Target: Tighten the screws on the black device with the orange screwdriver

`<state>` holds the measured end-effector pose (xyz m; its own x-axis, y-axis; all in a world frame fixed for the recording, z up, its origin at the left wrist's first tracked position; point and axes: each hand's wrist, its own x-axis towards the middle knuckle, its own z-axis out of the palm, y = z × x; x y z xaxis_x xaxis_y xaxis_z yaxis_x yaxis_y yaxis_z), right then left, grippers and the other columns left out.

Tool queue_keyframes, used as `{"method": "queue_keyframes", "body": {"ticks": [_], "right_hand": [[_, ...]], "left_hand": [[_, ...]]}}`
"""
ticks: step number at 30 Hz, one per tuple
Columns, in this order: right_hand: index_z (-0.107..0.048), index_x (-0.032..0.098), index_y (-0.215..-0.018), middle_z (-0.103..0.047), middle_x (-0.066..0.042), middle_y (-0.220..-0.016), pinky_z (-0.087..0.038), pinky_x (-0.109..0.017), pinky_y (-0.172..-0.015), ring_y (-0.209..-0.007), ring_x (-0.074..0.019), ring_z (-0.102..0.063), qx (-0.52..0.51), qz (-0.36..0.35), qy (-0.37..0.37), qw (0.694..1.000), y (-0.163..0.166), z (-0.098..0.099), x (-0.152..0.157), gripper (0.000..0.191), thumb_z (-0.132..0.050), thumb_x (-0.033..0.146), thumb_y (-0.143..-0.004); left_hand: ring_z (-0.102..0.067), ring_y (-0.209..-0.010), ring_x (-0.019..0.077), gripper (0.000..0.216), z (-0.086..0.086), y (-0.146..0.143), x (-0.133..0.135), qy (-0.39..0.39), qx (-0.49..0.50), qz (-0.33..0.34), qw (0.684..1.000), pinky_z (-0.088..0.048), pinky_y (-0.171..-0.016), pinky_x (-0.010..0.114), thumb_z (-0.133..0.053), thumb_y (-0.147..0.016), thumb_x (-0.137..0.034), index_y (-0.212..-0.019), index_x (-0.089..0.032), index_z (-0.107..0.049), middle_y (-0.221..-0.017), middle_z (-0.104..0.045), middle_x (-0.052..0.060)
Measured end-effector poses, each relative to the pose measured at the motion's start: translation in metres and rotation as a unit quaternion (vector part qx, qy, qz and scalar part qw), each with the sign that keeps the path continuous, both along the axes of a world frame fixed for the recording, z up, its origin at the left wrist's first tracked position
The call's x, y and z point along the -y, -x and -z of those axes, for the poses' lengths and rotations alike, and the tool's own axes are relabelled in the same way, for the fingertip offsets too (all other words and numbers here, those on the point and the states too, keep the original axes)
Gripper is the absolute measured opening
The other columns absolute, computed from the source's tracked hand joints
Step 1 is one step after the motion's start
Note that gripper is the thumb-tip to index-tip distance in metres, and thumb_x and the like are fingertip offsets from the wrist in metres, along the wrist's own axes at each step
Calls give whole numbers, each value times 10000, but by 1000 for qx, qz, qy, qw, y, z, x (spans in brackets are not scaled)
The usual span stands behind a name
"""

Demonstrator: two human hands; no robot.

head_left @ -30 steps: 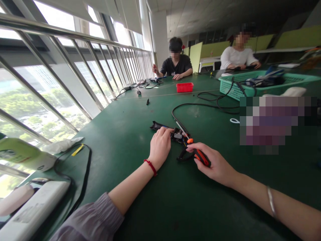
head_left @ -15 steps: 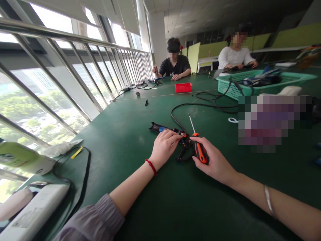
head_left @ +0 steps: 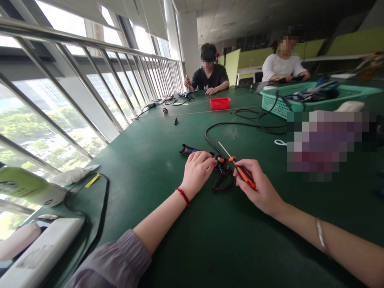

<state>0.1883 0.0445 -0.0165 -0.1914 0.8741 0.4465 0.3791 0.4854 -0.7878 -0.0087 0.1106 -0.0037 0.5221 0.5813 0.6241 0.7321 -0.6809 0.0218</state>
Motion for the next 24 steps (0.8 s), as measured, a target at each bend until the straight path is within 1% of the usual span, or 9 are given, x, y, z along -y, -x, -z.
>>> {"method": "queue_keyframes", "body": {"ticks": [4, 6, 8, 11, 13, 15, 19, 22, 24], "right_hand": [[-374, 236, -1165, -546, -42, -949, -499, -303, -730, -781, -144, -590, -3, 2, -6, 1000, 0, 0, 0, 349, -488, 179, -839], [-379, 235, -1136, -557, -42, -949, -503, -299, -720, -768, -141, -596, -7, 10, -14, 1000, -1, -1, 0, 331, -488, 169, -831], [-395, 232, -1079, -578, -38, -936, -501, -290, -698, -727, -132, -597, -1, 23, -25, 999, -2, -2, 1, 290, -488, 150, -817], [-447, 228, -1010, -607, -27, -893, -492, -282, -677, -675, -125, -595, 24, 53, -53, 997, -4, -3, 1, 239, -492, 127, -798], [-484, 228, -1003, -620, -25, -885, -493, -284, -691, -685, -131, -606, 30, 73, -70, 994, -5, -4, 0, 236, -499, 124, -792], [-504, 230, -1017, -633, -31, -908, -499, -285, -715, -723, -141, -625, 25, 83, -73, 993, -6, -5, -1, 245, -502, 126, -795], [-525, 234, -1044, -649, -41, -949, -511, -289, -741, -774, -155, -648, 19, 83, -66, 994, -7, -5, -2, 262, -513, 140, -800], [-534, 232, -1059, -655, -44, -966, -515, -291, -752, -785, -156, -655, 22, 76, -72, 994, -7, -6, -1, 266, -519, 150, -807], [-538, 230, -1068, -659, -44, -976, -518, -284, -748, -789, -155, -659, 25, 69, -78, 994, -7, -7, 1, 270, -522, 153, -810]], "left_hand": [[-543, -942, 170, 185, 1, 0, 0, -15, -17, 4, 1000, -423, -875, 348, -508, -899, -269, -881, -252, -691, -961, -638, 26], [-546, -973, 179, 183, 1, 0, 2, -21, -20, 9, 1000, -430, -891, 361, -518, -893, -284, -896, -263, -700, -998, -641, 30], [-544, -1041, 192, 195, 0, -1, 5, -34, -28, 28, 999, -427, -938, 378, -516, -891, -298, -958, -255, -693, -1068, -642, 35], [-485, -1205, 212, 255, -4, -2, 12, -81, -61, 73, 992, -341, -1072, 422, -477, -901, -267, -1086, -216, -646, -1209, -611, 42], [-428, -1279, 219, 292, -7, -3, 17, -104, -85, 90, 987, -293, -1113, 444, -452, -901, -226, -1146, -199, -609, -1283, -572, 47], [-385, -1320, 225, 331, -9, -4, 20, -108, -100, 89, 985, -284, -1120, 459, -441, -893, -193, -1197, -193, -571, -1330, -535, 59], [-337, -1350, 232, 412, -11, -5, 23, -105, -108, 67, 986, -252, -1135, 471, -420, -886, -164, -1293, -175, -485, -1382, -482, 71], [-340, -1347, 228, 426, -9, -6, 22, -113, -100, 65, 986, -244, -1141, 455, -409, -882, -156, -1304, -167, -466, -1385, -478, 66], [-367, -1329, 220, 414, -7, -5, 18, -108, -69, 53, 990, -261, -1135, 442, -410, -873, -149, -1280, -172, -482, -1358, -505, 66]]}}
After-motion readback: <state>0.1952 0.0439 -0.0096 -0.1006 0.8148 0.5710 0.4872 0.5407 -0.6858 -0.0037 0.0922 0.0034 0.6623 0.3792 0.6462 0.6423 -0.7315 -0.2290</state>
